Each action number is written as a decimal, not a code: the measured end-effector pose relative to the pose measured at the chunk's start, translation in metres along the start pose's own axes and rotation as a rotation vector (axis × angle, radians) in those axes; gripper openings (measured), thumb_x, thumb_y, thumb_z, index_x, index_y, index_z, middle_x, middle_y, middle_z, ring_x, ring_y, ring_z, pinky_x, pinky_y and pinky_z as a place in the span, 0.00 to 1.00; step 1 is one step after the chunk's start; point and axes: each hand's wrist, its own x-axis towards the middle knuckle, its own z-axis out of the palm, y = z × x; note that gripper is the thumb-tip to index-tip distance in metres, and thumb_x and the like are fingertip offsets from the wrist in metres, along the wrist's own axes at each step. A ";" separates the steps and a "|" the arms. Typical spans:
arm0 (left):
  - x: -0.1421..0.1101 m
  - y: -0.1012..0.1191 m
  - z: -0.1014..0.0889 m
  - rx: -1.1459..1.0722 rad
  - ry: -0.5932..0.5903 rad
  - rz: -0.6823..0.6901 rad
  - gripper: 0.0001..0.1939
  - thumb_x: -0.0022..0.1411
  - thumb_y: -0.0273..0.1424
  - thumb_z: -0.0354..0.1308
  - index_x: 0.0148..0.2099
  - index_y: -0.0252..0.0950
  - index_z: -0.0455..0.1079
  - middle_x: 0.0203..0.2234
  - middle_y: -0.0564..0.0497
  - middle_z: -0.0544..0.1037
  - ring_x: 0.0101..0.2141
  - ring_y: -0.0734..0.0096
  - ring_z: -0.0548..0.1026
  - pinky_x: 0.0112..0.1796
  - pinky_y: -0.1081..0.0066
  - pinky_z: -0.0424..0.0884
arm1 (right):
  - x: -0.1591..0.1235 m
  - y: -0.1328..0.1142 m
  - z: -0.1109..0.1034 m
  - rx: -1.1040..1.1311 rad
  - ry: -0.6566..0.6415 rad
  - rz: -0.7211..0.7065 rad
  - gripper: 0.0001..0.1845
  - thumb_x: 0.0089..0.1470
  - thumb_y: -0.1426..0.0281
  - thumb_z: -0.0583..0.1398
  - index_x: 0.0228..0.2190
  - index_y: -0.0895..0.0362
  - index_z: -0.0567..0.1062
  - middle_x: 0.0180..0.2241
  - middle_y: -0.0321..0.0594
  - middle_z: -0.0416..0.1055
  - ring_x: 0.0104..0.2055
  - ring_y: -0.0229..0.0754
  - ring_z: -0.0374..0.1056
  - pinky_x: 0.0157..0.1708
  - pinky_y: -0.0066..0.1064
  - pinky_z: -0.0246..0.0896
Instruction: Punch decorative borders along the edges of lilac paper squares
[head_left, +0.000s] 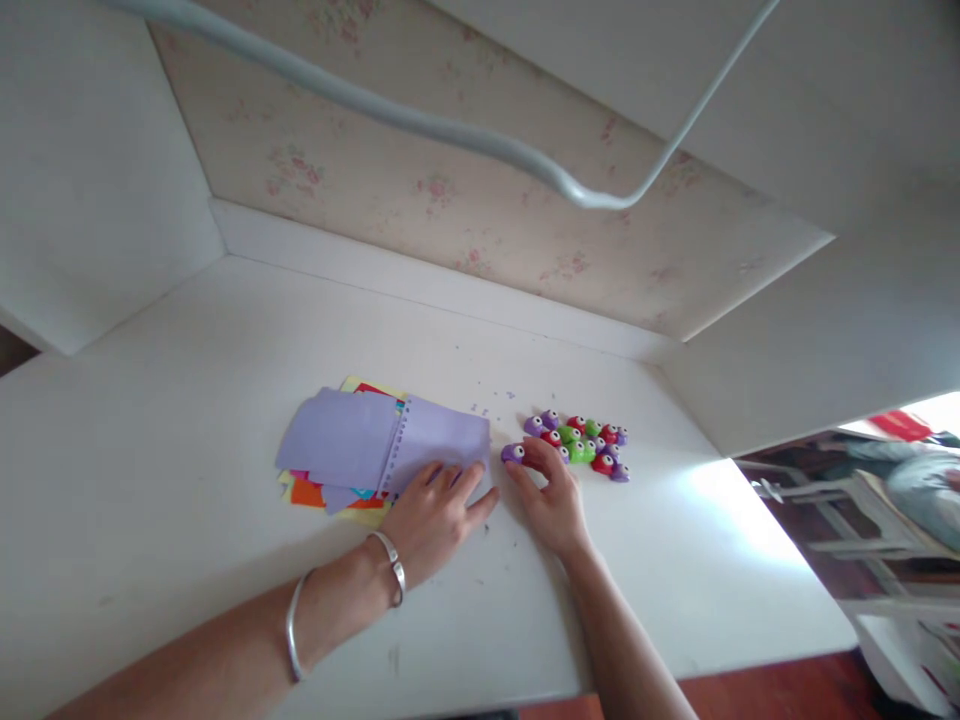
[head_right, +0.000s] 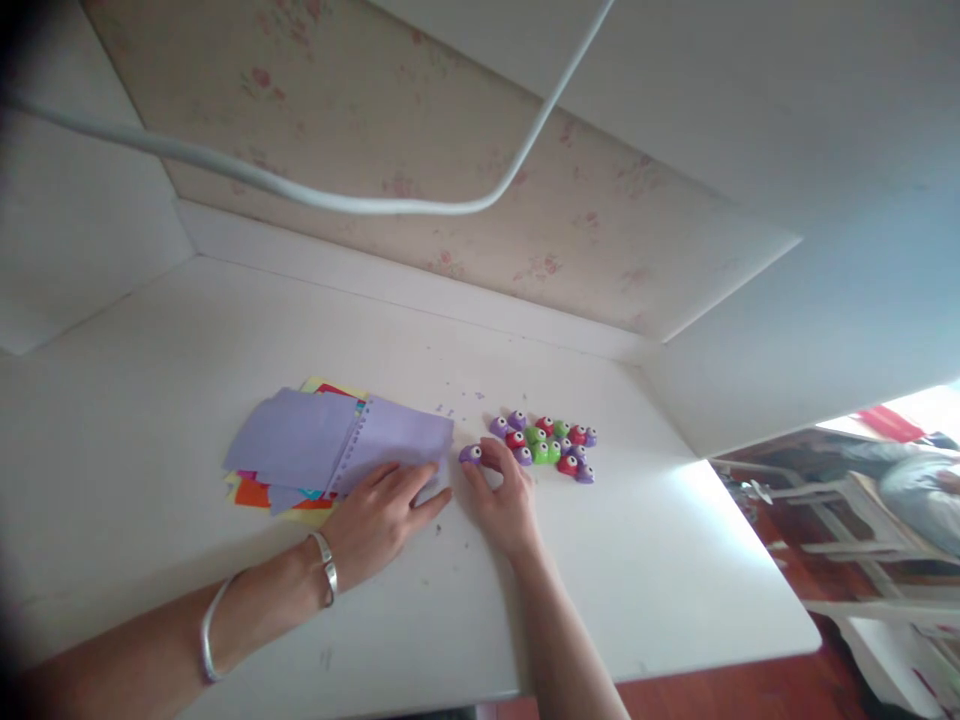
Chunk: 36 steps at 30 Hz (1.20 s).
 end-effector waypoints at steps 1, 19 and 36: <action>0.000 0.000 0.000 0.005 0.003 0.003 0.19 0.66 0.24 0.51 0.57 0.42 0.69 0.54 0.42 0.70 0.48 0.60 0.74 0.50 0.57 0.69 | 0.000 0.001 0.001 -0.014 -0.010 -0.001 0.18 0.55 0.59 0.62 0.46 0.52 0.72 0.43 0.44 0.77 0.42 0.47 0.76 0.44 0.42 0.73; -0.001 -0.007 0.009 -0.113 0.010 -0.016 0.19 0.65 0.22 0.51 0.56 0.36 0.70 0.54 0.46 0.74 0.55 0.57 0.69 0.57 0.53 0.63 | 0.002 -0.005 -0.005 -0.100 -0.089 0.020 0.13 0.55 0.62 0.61 0.43 0.48 0.76 0.43 0.38 0.78 0.44 0.46 0.75 0.48 0.38 0.70; -0.001 -0.008 0.012 -0.119 0.097 0.038 0.16 0.69 0.25 0.49 0.56 0.39 0.69 0.53 0.49 0.75 0.54 0.60 0.70 0.56 0.54 0.64 | 0.002 0.003 -0.004 -0.113 -0.119 -0.001 0.14 0.56 0.60 0.62 0.44 0.48 0.76 0.44 0.39 0.78 0.45 0.46 0.74 0.48 0.38 0.69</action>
